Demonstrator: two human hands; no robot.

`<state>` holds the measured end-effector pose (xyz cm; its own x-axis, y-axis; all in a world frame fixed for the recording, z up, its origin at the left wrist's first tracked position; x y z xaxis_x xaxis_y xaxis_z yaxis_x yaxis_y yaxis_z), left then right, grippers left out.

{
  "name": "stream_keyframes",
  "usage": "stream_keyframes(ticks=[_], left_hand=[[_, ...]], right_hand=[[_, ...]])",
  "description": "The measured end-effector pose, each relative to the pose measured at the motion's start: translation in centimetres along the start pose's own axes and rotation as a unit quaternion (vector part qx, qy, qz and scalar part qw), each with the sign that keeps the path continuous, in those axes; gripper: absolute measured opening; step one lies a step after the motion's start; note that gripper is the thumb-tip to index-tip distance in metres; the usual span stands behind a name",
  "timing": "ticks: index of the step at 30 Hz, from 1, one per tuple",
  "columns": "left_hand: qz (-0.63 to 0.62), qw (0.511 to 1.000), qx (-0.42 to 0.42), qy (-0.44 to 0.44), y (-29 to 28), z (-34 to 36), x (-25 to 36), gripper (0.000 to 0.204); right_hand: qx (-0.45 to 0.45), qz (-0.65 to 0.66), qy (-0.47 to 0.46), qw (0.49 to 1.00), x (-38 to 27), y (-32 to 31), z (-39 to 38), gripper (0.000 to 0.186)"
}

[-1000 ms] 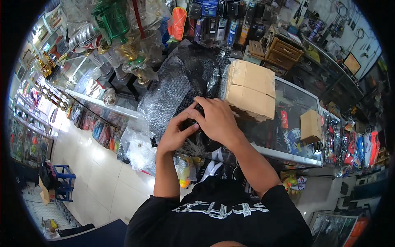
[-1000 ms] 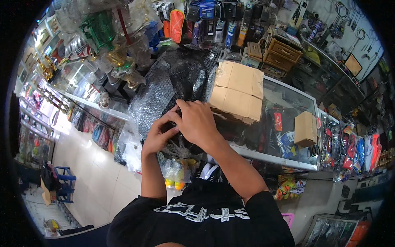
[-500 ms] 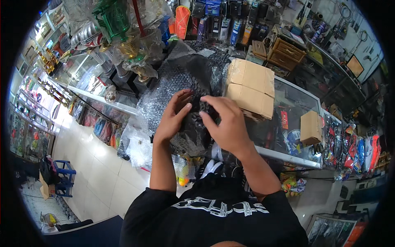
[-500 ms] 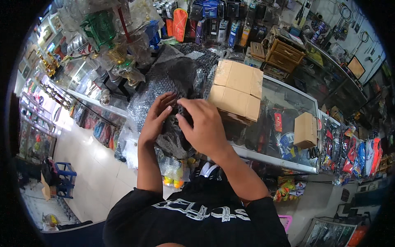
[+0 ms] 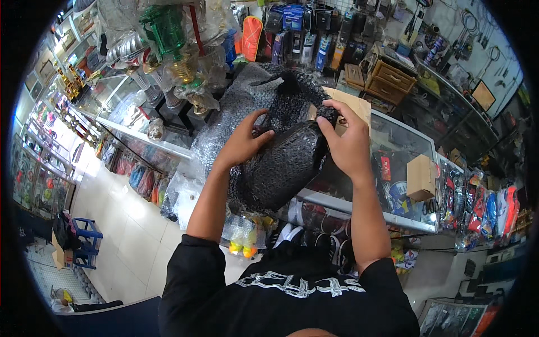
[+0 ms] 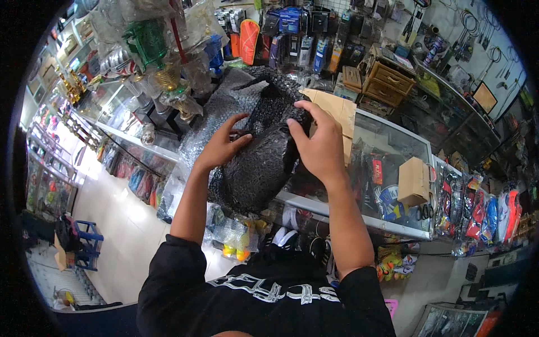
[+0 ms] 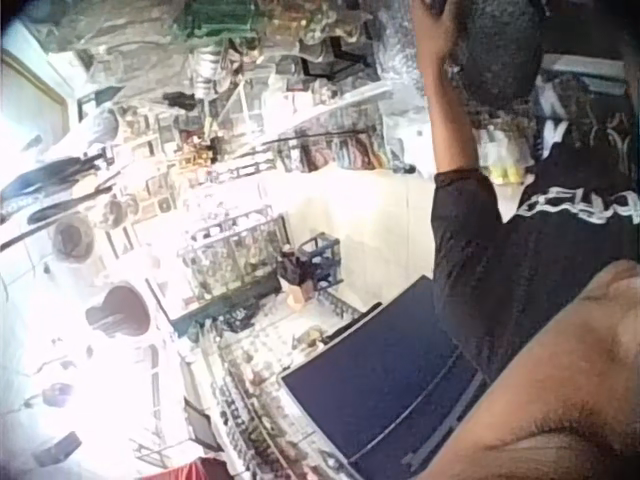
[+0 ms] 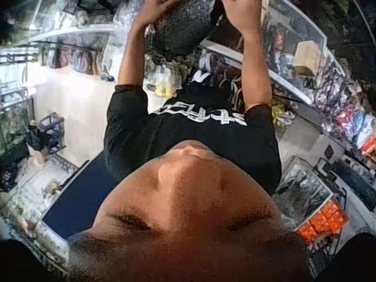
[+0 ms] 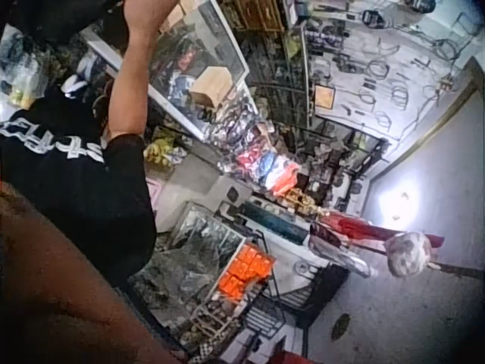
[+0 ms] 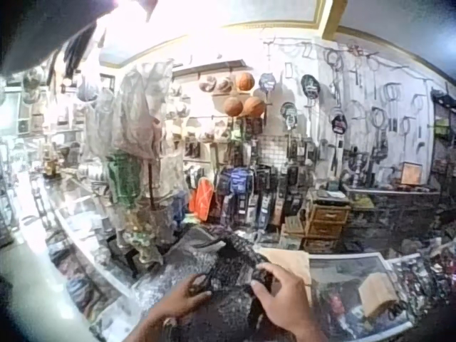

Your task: The person assembles small cardboard boxes and places packaged red items inside them. They seal the boxes with clear tape and then wrap each box in black bubble wrap. The wrapped packages are placed into a pink plastic basket.

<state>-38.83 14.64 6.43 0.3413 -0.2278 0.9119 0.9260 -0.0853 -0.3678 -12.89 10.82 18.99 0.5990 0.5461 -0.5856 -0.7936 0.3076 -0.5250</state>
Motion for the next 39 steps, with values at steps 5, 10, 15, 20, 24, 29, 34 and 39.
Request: stream_keyframes(ticks=[5, 10, 15, 20, 24, 29, 34, 39], left_hand=[[-0.001, 1.0, -0.005, 0.019, 0.9, 2.1, 0.1, 0.07], [0.127, 0.987, 0.037, 0.095, 0.6, 5.7, -0.9, 0.078], [0.104, 0.989, 0.034, 0.1, 0.0, 10.5, -2.8, 0.084], [0.187, 0.979, 0.039, 0.075, -0.5, 12.8, -4.7, 0.089], [0.214, 0.977, 0.007, 0.006, 0.0, 14.1, -6.3, 0.101], [0.218, 0.976, 0.019, 0.019, 0.4, 14.1, -6.3, 0.113], [0.202, 0.979, 0.003, 0.006, 0.3, 14.7, -6.9, 0.125], [0.249, 0.968, 0.021, -0.003, 0.5, 13.7, -6.1, 0.122]], right_hand=[[0.009, 0.029, 0.07, 0.997, 3.2, -0.8, -0.1, 0.037], [0.021, 0.017, 0.082, 0.996, 4.7, -1.5, -0.6, 0.038], [0.036, 0.019, 0.119, 0.992, 7.0, -2.2, -1.0, 0.04], [0.072, 0.005, 0.146, 0.987, 8.4, -3.2, -1.8, 0.044], [0.105, -0.029, 0.148, 0.983, 9.1, -3.9, -2.5, 0.045], [0.108, -0.016, 0.167, 0.98, 9.6, -3.9, -3.2, 0.048], [0.147, -0.069, 0.194, 0.968, 10.8, -4.7, -3.9, 0.053], [0.129, -0.063, 0.209, 0.967, 12.3, -5.0, -4.1, 0.053]])
Point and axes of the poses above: each hand's wrist, its own z-axis towards the middle knuckle, its own y-axis out of the palm, x = y × z, the point moved 9 cm from there along z, towards the middle knuckle, and after that the axes turned 9 degrees about -z, right-handed, at the moved point
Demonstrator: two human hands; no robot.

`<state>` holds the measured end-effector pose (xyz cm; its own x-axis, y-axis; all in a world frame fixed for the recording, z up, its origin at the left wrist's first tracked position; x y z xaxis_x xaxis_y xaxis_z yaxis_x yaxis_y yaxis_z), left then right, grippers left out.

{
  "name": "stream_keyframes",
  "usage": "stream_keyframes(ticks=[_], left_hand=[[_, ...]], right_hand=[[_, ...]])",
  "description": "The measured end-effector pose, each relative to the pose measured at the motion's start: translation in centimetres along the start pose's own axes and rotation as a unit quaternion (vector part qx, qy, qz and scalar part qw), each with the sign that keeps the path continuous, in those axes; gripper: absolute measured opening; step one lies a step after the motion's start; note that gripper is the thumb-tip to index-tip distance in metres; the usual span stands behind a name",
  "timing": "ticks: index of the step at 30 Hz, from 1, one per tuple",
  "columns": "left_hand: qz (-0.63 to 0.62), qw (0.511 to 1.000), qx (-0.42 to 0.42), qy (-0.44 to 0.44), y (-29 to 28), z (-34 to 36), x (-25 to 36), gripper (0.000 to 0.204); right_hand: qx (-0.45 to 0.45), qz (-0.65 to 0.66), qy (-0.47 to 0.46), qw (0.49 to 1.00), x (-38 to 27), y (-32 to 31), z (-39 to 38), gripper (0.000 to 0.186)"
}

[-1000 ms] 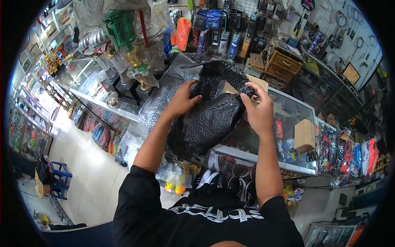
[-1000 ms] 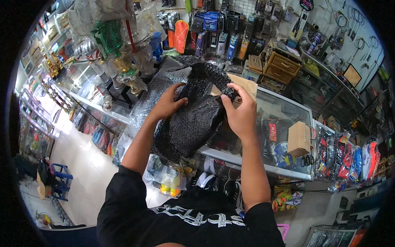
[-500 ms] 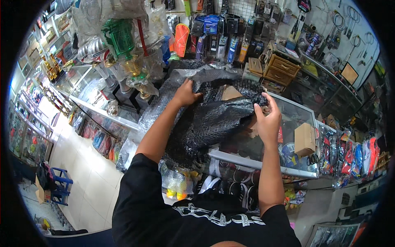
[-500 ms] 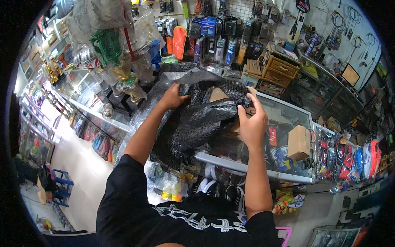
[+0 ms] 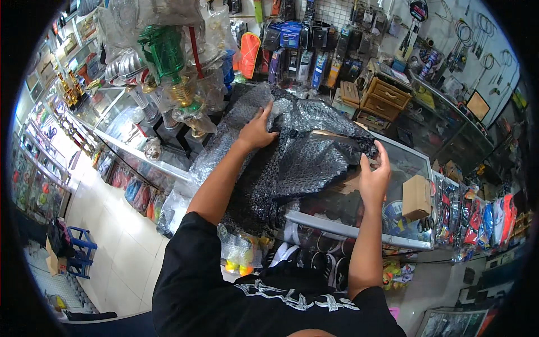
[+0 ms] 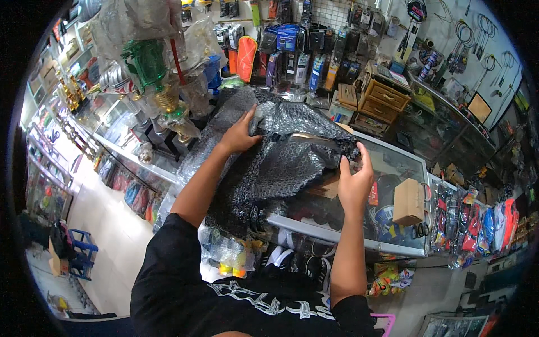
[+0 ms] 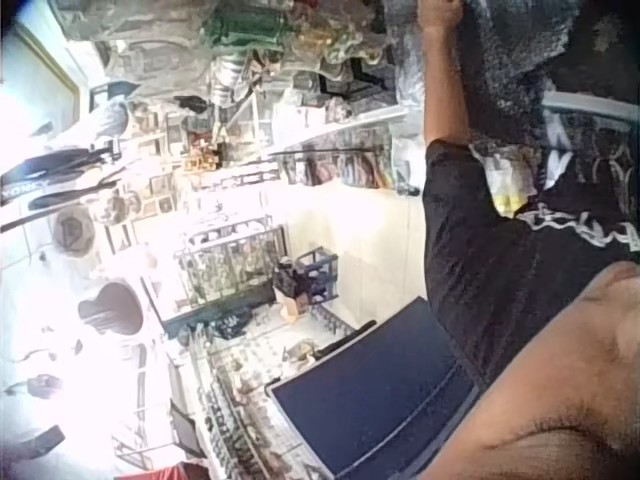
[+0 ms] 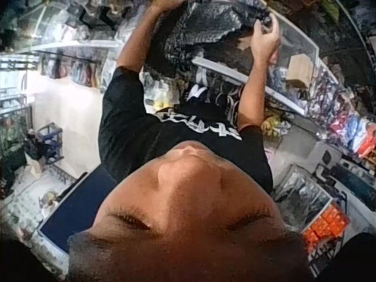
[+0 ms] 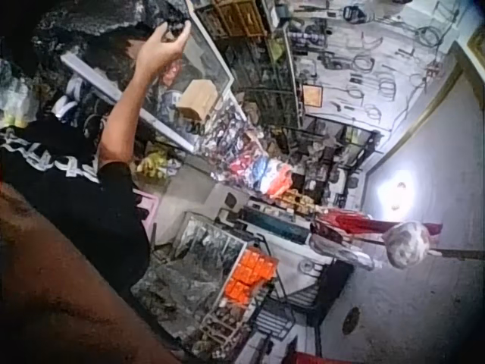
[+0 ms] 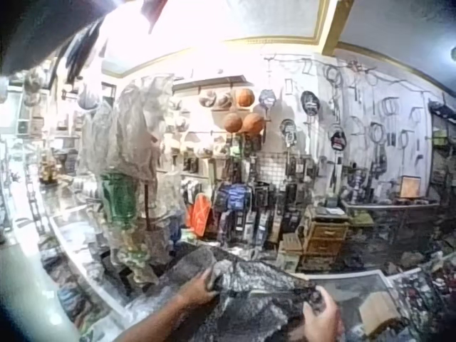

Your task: The person assembles small cardboard boxes and places packaged red items inside them. They seal the boxes with clear tape and then wrap each box in black bubble wrap. The wrapped packages are placed into a pink plastic basket.

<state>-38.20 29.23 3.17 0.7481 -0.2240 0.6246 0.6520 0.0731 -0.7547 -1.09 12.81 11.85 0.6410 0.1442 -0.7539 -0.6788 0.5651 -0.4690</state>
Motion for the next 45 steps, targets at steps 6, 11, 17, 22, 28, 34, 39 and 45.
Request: stream_keyframes(ticks=[6, 11, 17, 22, 28, 34, 39, 45], left_hand=[[-0.042, 0.995, 0.068, 0.063, -2.7, -6.1, 9.5, 0.096], [-0.149, 0.979, 0.073, 0.119, -2.5, -9.7, 14.5, 0.058], [-0.127, 0.961, 0.002, 0.245, -0.7, -13.1, 20.4, 0.054], [-0.057, 0.959, -0.058, 0.273, 1.8, -15.8, 24.1, 0.066], [-0.026, 0.963, -0.051, 0.262, 3.8, -16.5, 26.2, 0.061], [-0.019, 0.964, -0.047, 0.26, 5.8, -17.9, 26.8, 0.05], [-0.058, 0.968, 0.004, 0.243, 5.3, -19.2, 26.3, 0.044], [-0.08, 0.973, 0.112, 0.184, 3.9, -20.2, 24.8, 0.056]], right_hand=[[0.011, 0.131, 0.059, 0.99, 2.7, 0.3, 0.5, 0.05], [-0.048, 0.283, 0.116, 0.951, 4.5, 1.9, 0.4, 0.053], [-0.026, 0.365, 0.109, 0.924, 7.0, 0.5, 0.7, 0.057], [-0.052, 0.417, 0.134, 0.897, 8.4, -1.4, 0.8, 0.061], [-0.019, 0.144, -0.059, 0.988, 1.5, -4.3, 0.0, 0.068], [-0.075, -0.155, -0.296, 0.94, -5.3, -3.1, -1.8, 0.055], [-0.146, -0.215, -0.296, 0.919, -4.3, -0.5, -1.8, 0.055], [-0.182, -0.199, -0.276, 0.923, -2.8, -0.5, -1.3, 0.026]])
Point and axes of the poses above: each hand's wrist, its own z-axis towards the middle knuckle, its own y-axis out of the palm, x = y × z, the point moved 9 cm from there along z, towards the middle knuckle, and after that the axes turned 9 degrees about -z, right-handed, at the moved point
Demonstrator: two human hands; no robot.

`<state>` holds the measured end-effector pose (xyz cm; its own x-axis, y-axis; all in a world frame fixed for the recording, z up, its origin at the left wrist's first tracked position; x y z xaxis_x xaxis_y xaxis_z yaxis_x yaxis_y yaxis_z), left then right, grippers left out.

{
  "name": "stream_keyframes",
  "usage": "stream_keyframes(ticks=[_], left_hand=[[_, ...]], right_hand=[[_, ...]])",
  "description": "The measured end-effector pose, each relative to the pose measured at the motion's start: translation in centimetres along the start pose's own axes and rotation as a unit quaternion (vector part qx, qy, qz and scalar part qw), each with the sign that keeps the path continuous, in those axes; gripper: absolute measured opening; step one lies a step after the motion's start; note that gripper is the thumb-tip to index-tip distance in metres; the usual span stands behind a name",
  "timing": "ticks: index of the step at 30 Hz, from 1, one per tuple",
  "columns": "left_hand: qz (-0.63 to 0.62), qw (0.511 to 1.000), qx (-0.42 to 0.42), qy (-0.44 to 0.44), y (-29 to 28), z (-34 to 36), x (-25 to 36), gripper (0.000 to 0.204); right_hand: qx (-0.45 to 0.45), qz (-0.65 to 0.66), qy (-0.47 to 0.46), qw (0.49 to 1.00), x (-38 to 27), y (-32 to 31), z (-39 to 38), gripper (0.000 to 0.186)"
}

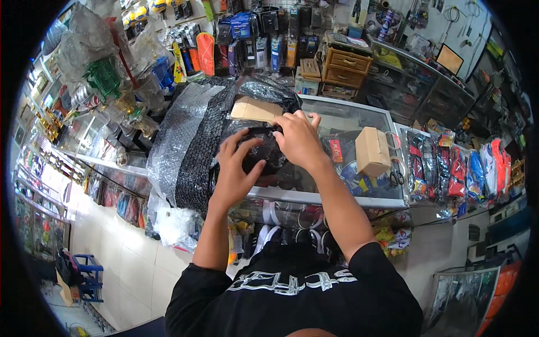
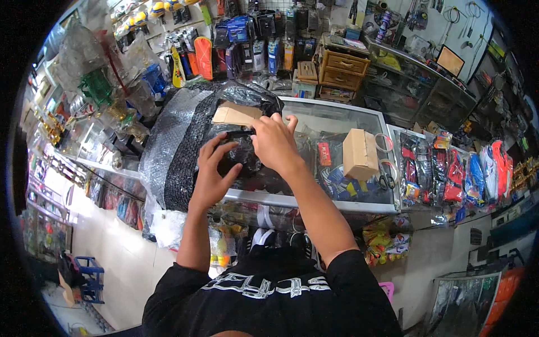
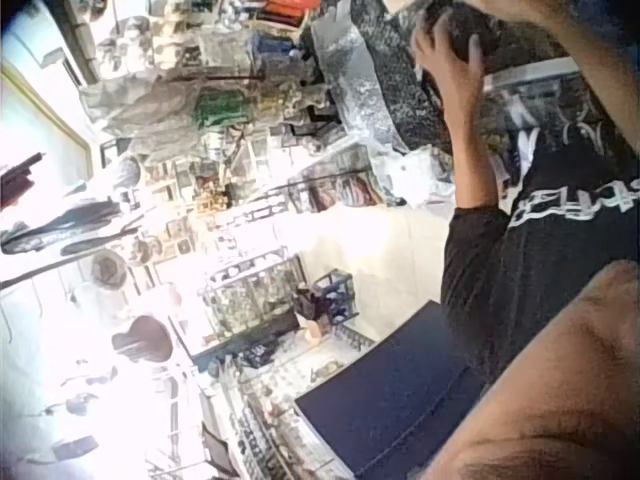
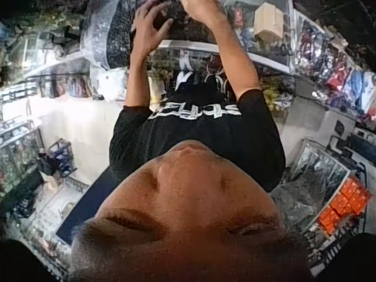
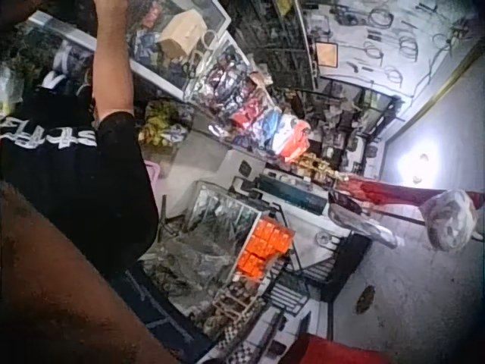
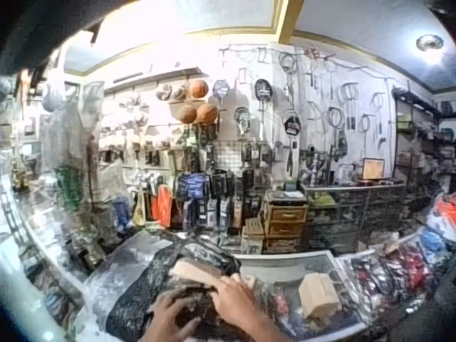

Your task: The person assembles small cardboard boxes and places packaged red items inside them. They seal the boxes with clear tape and then wrap each box in black bubble wrap. The wrapped packages are placed into a pink plastic basket.

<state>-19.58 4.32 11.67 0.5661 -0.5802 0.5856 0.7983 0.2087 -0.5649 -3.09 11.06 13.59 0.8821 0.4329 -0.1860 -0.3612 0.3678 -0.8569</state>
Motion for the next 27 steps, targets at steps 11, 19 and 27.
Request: stream_keyframes(ticks=[11, 19, 27], left_hand=[[0.009, 0.997, 0.045, -0.054, -0.2, 0.2, 1.0, 0.085], [-0.134, 0.991, 0.003, -0.027, 6.3, -0.1, 5.4, 0.076], [-0.126, 0.966, -0.216, 0.06, 14.0, -1.9, 8.4, 0.047]], right_hand=[[0.078, 0.242, 0.036, 0.966, 7.4, -5.0, -4.7, 0.014], [0.078, 0.198, 0.128, 0.969, 13.3, -6.4, -11.6, 0.012], [0.09, 0.113, 0.121, 0.982, 13.8, -8.4, -15.1, 0.026]])
Point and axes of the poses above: each hand's wrist, its own z-axis towards the middle knuckle, its own y-axis out of the palm, x = y × z, the point moved 9 cm from there along z, towards the middle knuckle, and after that the axes turned 9 degrees about -z, right-handed, at the moved point
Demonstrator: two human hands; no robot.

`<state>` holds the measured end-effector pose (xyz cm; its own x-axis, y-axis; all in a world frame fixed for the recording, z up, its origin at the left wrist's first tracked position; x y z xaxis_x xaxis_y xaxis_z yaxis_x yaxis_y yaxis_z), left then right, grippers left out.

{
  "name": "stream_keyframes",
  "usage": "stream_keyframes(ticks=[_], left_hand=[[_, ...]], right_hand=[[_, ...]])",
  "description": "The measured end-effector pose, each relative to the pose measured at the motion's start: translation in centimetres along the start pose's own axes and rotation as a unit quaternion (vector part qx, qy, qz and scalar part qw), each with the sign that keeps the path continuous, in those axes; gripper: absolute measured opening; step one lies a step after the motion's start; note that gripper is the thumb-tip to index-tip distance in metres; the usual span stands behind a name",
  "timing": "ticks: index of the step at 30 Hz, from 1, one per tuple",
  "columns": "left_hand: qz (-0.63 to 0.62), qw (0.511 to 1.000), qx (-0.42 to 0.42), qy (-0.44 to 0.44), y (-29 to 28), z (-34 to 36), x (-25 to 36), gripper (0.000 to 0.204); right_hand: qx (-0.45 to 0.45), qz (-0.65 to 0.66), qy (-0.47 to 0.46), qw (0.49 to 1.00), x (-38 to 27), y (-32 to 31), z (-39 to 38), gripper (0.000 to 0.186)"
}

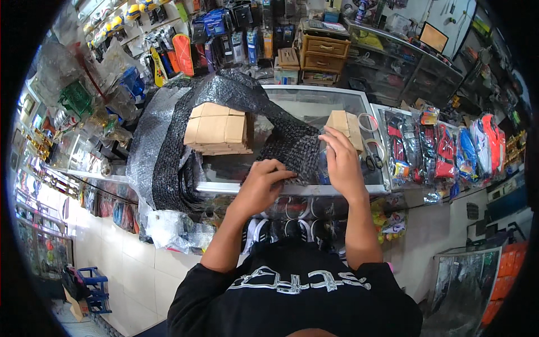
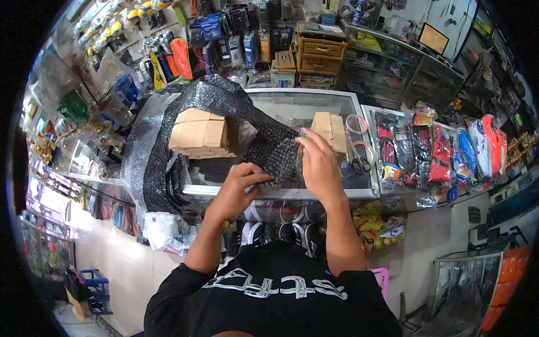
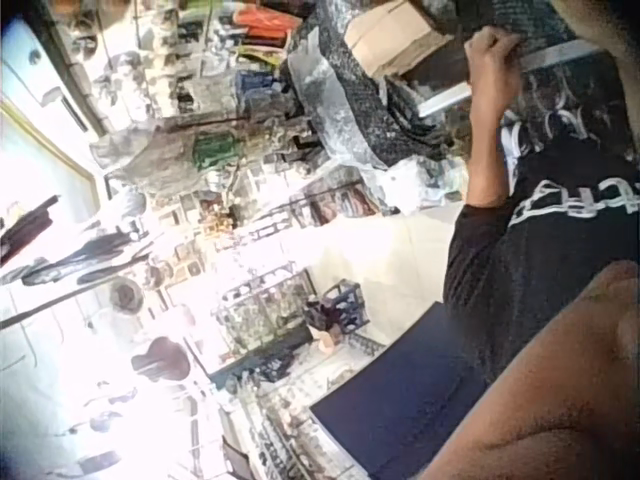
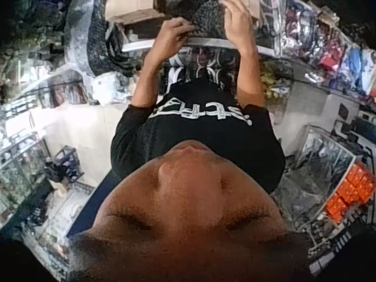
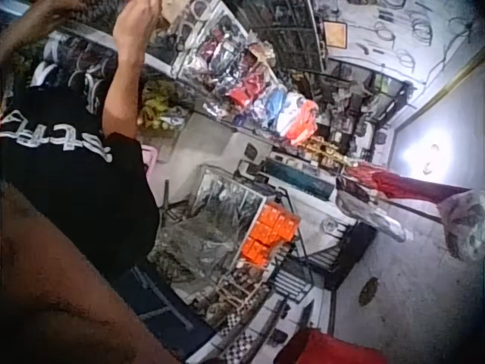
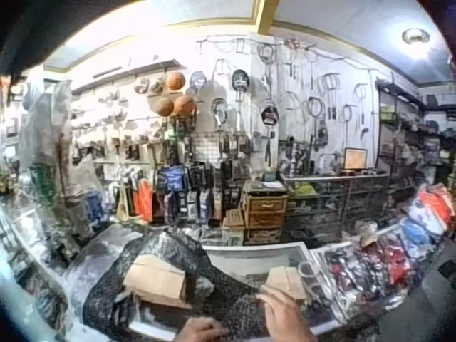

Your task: The person assembles small cardboard boxes and places packaged red items inside them. They seal the boxes with clear tape and then wrap each box in black bubble wrap. The wrapped packages are placed into a pink plastic basket.

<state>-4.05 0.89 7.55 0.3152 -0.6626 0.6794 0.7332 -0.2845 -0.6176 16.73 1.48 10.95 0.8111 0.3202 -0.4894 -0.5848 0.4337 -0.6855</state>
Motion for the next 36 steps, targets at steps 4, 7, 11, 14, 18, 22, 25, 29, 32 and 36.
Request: stream_keyframes(ticks=[4, 7, 11, 14, 18, 22, 25, 29, 32, 36], left_hand=[[0.008, 0.998, -0.066, -0.013, 3.5, -0.4, -0.9, 0.043], [0.033, 0.989, -0.129, -0.062, 5.2, -1.0, -1.9, 0.042], [0.024, 0.983, -0.157, -0.094, 6.2, -2.3, -2.9, 0.037], [0.013, 0.981, -0.16, -0.107, 5.9, -3.2, -3.4, 0.039], [0.01, 0.972, -0.186, -0.142, 5.6, -3.6, -3.2, 0.04], [0.008, 0.969, -0.191, -0.158, 4.9, -3.2, -1.6, 0.044], [-0.072, 0.963, -0.2, -0.166, 4.5, -2.6, -2.3, 0.05], [-0.103, 0.968, -0.132, -0.189, 3.3, -1.1, -4.9, 0.061], [0.087, 0.987, -0.072, -0.116, 2.5, -0.9, -5.2, 0.071], [0.139, 0.964, -0.15, -0.169, 4.6, -1.4, -7.3, 0.097]], right_hand=[[-0.131, 0.157, -0.028, 0.978, -2.6, 1.6, 0.1, 0.03], [-0.2, 0.134, -0.066, 0.968, -2.3, 6.0, -0.3, 0.032], [-0.241, -0.001, -0.065, 0.968, -0.7, 9.9, -1.0, 0.059], [-0.255, -0.023, -0.006, 0.967, 1.4, 11.2, -1.2, 0.078], [-0.224, 0.03, 0.074, 0.971, 3.0, 10.8, -0.8, 0.092], [-0.159, 0.009, 0.103, 0.982, 5.1, 11.2, -0.3, 0.098], [-0.154, 0.011, 0.116, 0.981, 6.3, 12.0, 0.1, 0.091], [-0.175, -0.01, 0.063, 0.982, 5.9, 12.5, -0.2, 0.078], [-0.217, -0.037, 0.021, 0.975, 4.8, 12.5, -1.1, 0.073], [-0.253, -0.123, -0.007, 0.96, 3.2, 11.6, -3.0, 0.071]])
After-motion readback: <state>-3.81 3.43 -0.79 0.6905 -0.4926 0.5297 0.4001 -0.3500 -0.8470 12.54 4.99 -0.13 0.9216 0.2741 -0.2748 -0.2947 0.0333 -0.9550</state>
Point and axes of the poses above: each hand's wrist, its own z-axis towards the middle knuckle, its own y-axis out of the palm, x = y × z, the point moved 9 cm from there along z, towards the middle knuckle, and after that the axes turned 9 degrees about -z, right-handed, at the moved point
